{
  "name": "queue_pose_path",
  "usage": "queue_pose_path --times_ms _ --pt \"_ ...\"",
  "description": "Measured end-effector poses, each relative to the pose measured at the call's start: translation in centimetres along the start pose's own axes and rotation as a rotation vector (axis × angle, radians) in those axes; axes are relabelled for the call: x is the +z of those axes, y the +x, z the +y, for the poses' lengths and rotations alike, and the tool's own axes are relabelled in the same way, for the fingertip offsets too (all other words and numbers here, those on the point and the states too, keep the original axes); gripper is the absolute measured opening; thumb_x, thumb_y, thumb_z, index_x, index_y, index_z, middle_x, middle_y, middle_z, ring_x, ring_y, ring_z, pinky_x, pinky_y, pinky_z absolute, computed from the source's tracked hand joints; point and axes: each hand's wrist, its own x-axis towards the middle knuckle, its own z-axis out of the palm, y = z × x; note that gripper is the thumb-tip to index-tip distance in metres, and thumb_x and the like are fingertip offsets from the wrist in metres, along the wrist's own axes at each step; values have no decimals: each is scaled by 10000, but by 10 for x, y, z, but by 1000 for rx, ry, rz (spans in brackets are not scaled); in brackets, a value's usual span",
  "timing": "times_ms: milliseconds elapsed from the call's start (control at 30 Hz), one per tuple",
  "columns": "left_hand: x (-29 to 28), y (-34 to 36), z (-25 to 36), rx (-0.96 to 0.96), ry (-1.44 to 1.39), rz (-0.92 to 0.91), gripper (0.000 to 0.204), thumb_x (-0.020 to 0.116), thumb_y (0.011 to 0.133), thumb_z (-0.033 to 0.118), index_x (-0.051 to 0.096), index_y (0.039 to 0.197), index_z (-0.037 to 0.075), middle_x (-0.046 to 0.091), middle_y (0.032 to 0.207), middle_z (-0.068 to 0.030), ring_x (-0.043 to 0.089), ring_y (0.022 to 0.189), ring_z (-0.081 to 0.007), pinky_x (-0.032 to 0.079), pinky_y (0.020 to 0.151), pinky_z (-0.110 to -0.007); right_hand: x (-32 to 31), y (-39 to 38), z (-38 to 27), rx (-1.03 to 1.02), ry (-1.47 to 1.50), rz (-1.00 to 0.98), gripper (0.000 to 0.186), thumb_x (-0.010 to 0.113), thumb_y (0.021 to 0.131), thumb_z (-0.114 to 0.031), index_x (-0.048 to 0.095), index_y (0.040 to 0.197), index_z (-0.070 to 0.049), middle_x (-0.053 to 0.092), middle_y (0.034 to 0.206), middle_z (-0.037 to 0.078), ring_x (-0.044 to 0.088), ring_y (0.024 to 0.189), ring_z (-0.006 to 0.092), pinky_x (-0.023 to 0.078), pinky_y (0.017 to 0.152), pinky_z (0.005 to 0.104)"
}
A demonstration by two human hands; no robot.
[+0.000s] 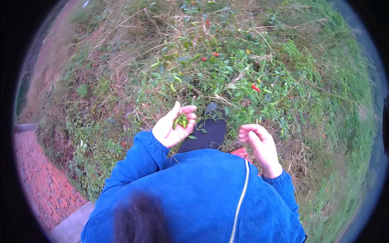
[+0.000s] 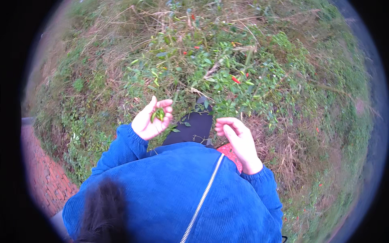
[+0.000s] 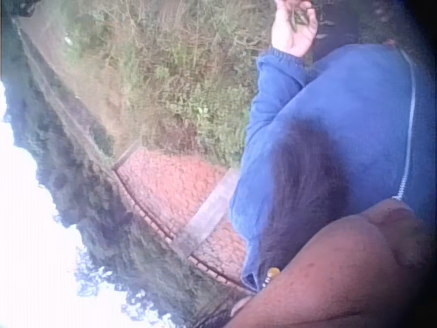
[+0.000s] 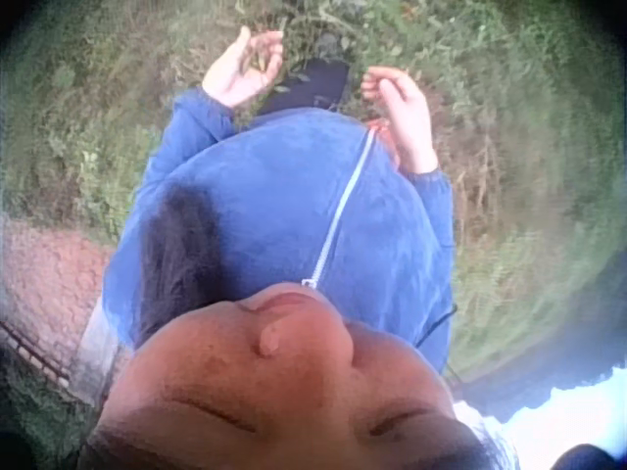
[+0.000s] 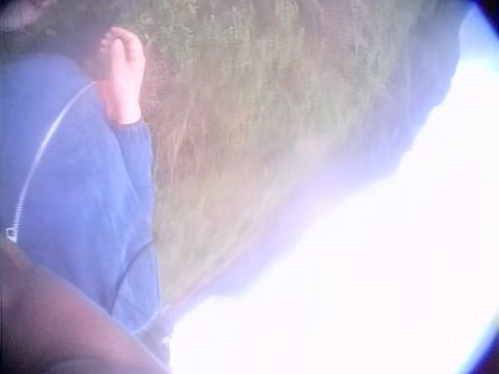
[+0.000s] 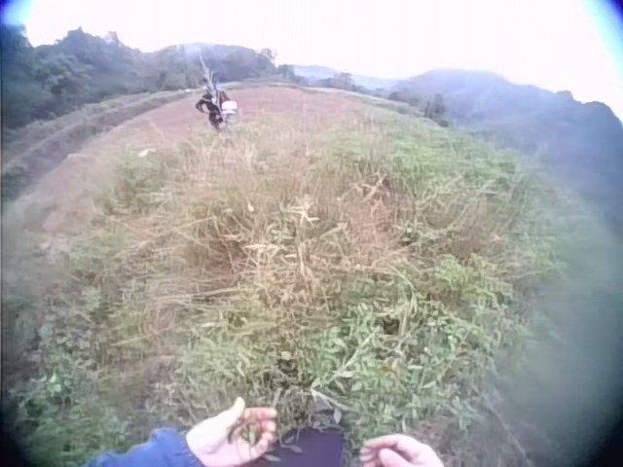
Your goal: The person picks green and red chilies from plants in a garden and places them into a red plastic bag. The person repeatedly reaches for chilies, plucks them by hand, and deposits them into the bag held in the other hand.
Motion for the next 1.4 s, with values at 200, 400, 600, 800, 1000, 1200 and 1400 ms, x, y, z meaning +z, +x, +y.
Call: queue_pose_path --times_ms 200,400,600,800,1000,1200,1400 --pt "75 37 -60 -221 86 -193 620 285 977 504 507 1232 -16 588 1046 -127 589 973 -253 502 897 -380 7 -26 10 17 661 29 503 418 982 -382 445 1291 15 457 1342 155 433 1248 253 358 1051 402" --pt "116 102 -170 -180 488 -59 472 317 1013 385 569 1153 12 591 1034 -69 545 1006 -180 434 954 -338 -3 -33 32 -324 858 514 562 358 991 -431 332 1376 -22 386 1383 117 382 1263 210 292 1087 363" --pt "115 95 -230 -179 922 -286 617 199 1009 464 344 1408 16 334 1465 -63 211 1382 -170 156 1129 -341 -30 -67 66 -444 1341 495 429 442 971 -396 507 1284 -110 510 1310 81 446 1217 234 340 1049 411" --pt "130 80 -238 -454 984 -464 676 228 997 488 238 1437 -25 292 1473 -96 234 1378 -199 139 1138 -332 -45 -109 104 -470 1568 379 278 501 947 -284 596 1124 -91 587 1151 75 526 1068 242 447 946 431" --pt "145 74 -212 -734 1020 -386 457 443 975 272 419 1340 -2 497 1326 -122 448 1240 -191 324 1069 -346 -56 -179 169 -358 1840 550 172 602 894 -181 578 952 -20 578 958 107 573 894 233 535 784 360" --pt "121 76 -148 -676 1114 -282 388 447 968 209 491 1273 -27 591 1183 -119 549 1101 -188 407 982 -315 -92 -247 295 -242 1510 1333 110 596 864 -100 564 946 -34 576 942 91 579 825 216 517 820 430" --pt "67 62 -81 -527 1465 -218 351 436 973 191 543 1241 -8 616 1154 -99 571 1044 -154 419 954 -297 -117 -275 383 146 825 1606 426 529 909 -289 453 1259 -59 508 1227 111 448 1192 263 340 1008 535"
